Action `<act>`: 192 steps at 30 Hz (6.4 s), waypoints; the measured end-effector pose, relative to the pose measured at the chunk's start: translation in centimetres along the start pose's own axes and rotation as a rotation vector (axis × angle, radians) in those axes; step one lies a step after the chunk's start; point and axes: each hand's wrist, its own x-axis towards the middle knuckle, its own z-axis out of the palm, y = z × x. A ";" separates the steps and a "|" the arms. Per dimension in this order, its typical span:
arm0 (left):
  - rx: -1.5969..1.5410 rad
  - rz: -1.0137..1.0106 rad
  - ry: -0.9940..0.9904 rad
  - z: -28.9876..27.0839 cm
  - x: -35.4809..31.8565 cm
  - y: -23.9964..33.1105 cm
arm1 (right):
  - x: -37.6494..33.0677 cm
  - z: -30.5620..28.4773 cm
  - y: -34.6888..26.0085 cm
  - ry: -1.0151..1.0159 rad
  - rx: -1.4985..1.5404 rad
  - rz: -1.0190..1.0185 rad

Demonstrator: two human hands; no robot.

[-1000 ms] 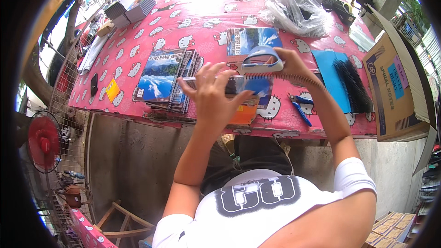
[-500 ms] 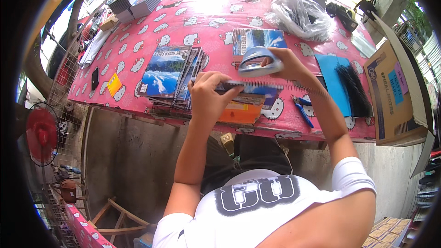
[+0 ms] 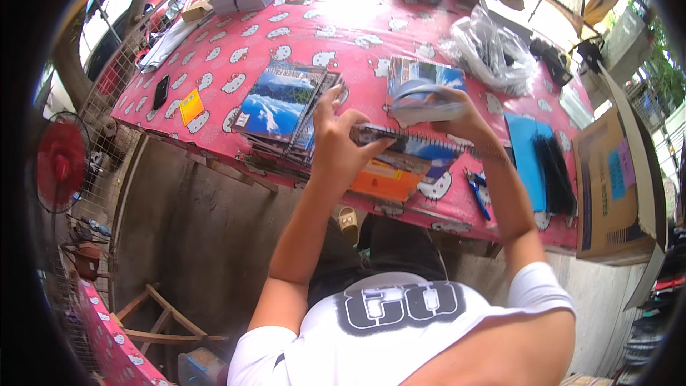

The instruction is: The person binds multiple notebooks by sliding spiral binding coils onto their edges and using blue shears to trim the ends of the coils.

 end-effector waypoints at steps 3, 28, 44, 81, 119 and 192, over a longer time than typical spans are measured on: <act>-0.128 -0.099 -0.032 0.1 0.0 -0.3 | -1.0 1.6 -0.1 0.004 0.146 -0.340; -0.957 -0.515 0.070 -0.2 -2.2 -4.6 | 5.1 3.8 -1.7 -0.084 -0.227 -0.031; -0.598 0.095 0.019 -4.6 3.3 1.6 | -10.9 2.6 4.1 0.348 -0.869 0.029; -0.579 -0.226 0.784 -7.6 6.3 -7.8 | -16.0 2.6 0.1 0.526 -0.456 0.176; -0.659 -0.259 -0.255 -3.1 1.9 -0.5 | -9.7 6.2 0.9 0.370 -0.164 -0.159; -0.196 0.387 -0.094 4.6 -2.4 5.1 | -11.2 0.3 -6.8 0.186 -0.400 -0.099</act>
